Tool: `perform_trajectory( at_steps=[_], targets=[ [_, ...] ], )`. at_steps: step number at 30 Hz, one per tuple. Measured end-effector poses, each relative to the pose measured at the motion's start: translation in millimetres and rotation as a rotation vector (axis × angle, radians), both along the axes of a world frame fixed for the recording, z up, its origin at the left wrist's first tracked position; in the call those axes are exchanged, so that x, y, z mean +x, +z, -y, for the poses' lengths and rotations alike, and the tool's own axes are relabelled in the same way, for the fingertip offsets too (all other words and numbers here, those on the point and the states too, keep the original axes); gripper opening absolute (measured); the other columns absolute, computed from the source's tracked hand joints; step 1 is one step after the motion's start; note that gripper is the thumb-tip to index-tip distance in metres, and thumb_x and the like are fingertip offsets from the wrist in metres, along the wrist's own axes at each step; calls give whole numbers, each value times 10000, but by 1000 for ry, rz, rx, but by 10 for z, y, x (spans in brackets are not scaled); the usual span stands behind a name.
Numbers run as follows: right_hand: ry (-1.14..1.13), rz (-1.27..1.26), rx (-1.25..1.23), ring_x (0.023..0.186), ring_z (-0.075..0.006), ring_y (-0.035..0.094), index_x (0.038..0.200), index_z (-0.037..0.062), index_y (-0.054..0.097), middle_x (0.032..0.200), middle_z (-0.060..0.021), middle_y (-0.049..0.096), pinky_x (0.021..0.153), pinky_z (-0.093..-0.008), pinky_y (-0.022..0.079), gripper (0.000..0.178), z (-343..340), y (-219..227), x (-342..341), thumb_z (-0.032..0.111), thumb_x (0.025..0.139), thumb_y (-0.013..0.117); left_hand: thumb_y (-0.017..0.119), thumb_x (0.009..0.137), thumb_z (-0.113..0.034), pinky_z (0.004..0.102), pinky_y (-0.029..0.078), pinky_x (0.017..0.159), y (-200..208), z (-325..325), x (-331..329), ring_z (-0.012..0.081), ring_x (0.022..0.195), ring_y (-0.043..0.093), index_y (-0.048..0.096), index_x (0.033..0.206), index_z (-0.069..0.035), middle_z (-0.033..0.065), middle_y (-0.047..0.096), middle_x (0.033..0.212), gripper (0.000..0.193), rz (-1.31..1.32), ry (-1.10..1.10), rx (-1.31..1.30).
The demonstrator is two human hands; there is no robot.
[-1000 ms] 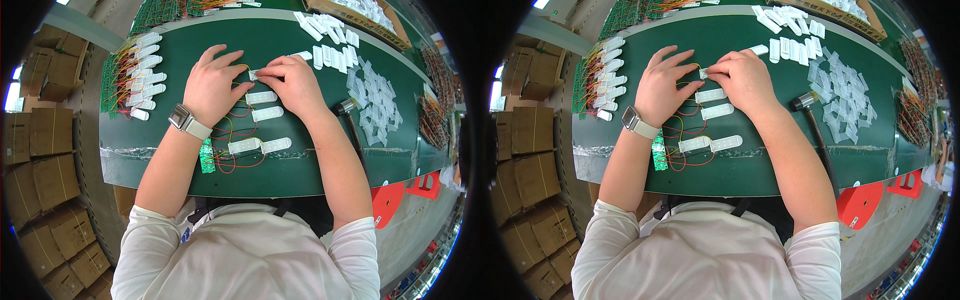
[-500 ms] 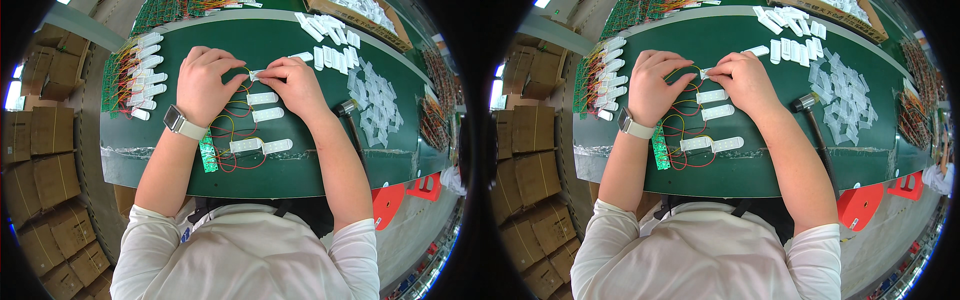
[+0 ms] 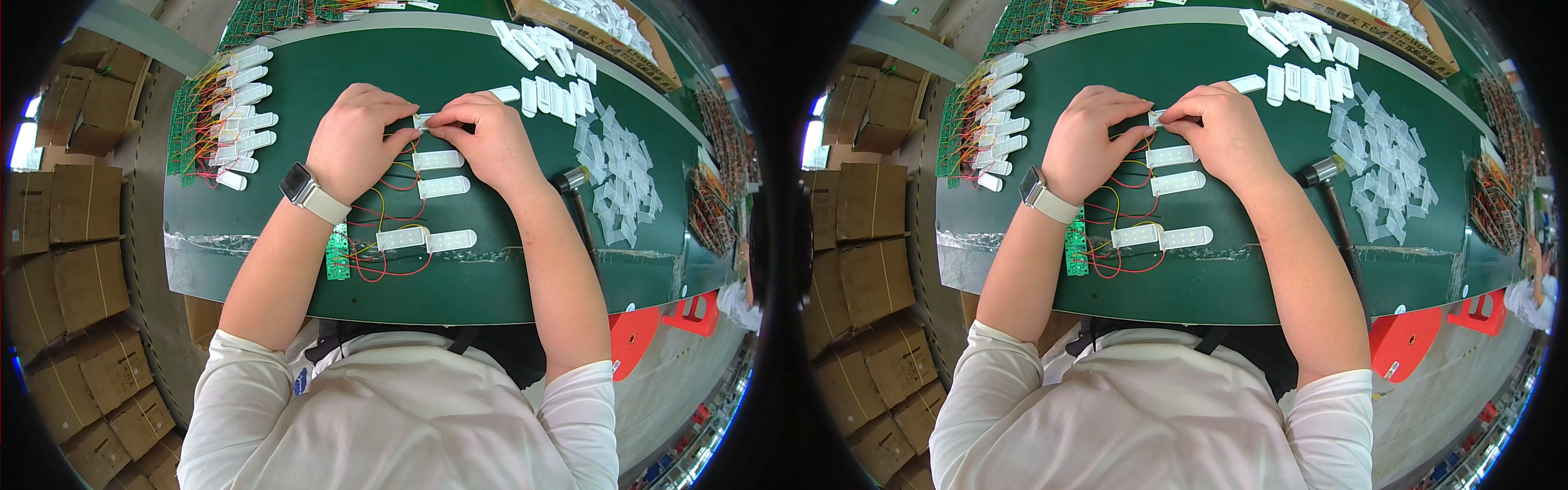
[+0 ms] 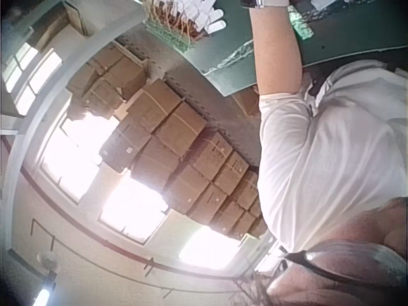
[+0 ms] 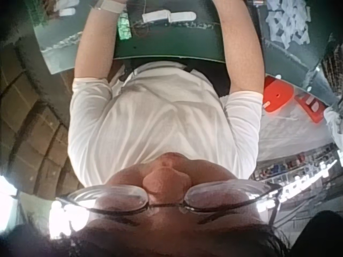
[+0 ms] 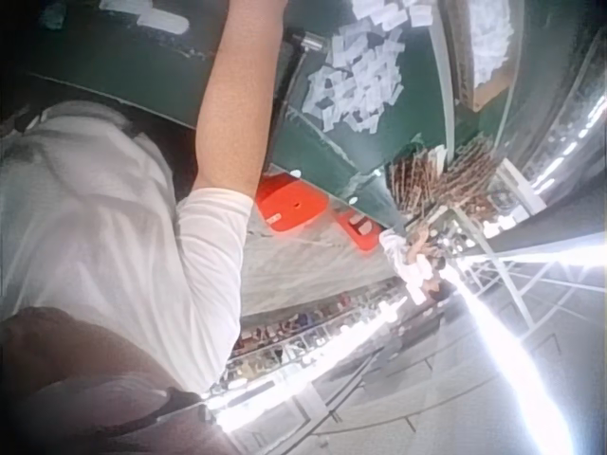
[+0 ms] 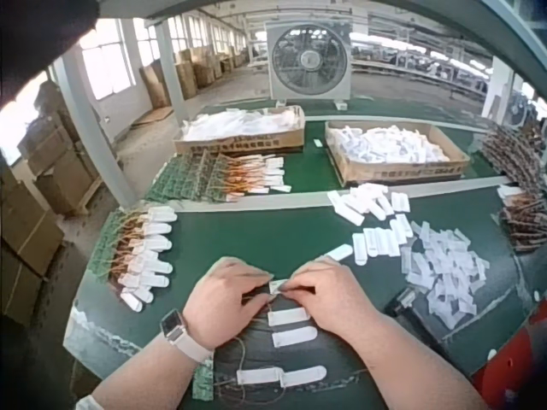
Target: The person attaches small white plastic LED covers onto a green circuit board by hand, then taps them into place with a small hammer.
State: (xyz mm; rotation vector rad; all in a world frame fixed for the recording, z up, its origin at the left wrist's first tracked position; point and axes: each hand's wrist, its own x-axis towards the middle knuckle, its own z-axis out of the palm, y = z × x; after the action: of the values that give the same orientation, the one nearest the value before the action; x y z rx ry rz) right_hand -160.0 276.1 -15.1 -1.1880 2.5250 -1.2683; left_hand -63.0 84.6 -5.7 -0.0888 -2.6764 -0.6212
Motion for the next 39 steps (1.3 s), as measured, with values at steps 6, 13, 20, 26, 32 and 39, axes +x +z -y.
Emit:
perform_trajectory(
  at_steps=[6,13,20,26,32,39],
  targets=[
    [5,38,23,982,-255,676,966,95,835,961,-49,781,871,-367,566,126,-14,3,-20,82,847,798,855,811,-207,399,542,1006,14,-18,-13,272,1161,645,817,1127,-87,55,781,1138,340,25,-7,-18],
    [14,52,46,990,-260,684,971,91,833,971,-56,781,873,-369,569,123,12,30,-25,77,857,787,863,803,-277,433,512,999,-41,-6,-20,237,1187,615,836,1077,-126,-9,765,1137,313,-38,42,-132],
    [20,57,19,987,-263,684,981,87,830,977,-65,776,862,-372,568,128,1,24,-18,68,863,782,886,778,-353,469,462,1062,-67,-5,-18,275,1271,560,853,1104,-217,-4,701,1308,355,10,111,-129],
    [16,44,6,966,-265,680,972,83,827,951,-64,765,847,-375,567,117,3,23,-6,67,866,780,887,763,-491,625,293,1206,-57,13,9,346,1440,449,836,1161,-357,33,617,1502,423,105,222,-115],
    [0,-25,-24,953,-268,677,968,78,819,944,-60,759,832,-374,566,109,17,-22,15,77,864,785,851,779,-586,730,179,1234,27,-14,57,416,1571,305,775,1266,-431,51,513,1622,516,276,259,-155],
    [1,-70,-52,926,-268,673,949,70,809,917,-55,750,817,-382,563,105,-13,-33,7,84,846,795,837,798,-583,738,205,1219,-12,-8,43,441,1561,318,754,1302,-439,57,497,1636,531,245,224,-141]
  ],
)
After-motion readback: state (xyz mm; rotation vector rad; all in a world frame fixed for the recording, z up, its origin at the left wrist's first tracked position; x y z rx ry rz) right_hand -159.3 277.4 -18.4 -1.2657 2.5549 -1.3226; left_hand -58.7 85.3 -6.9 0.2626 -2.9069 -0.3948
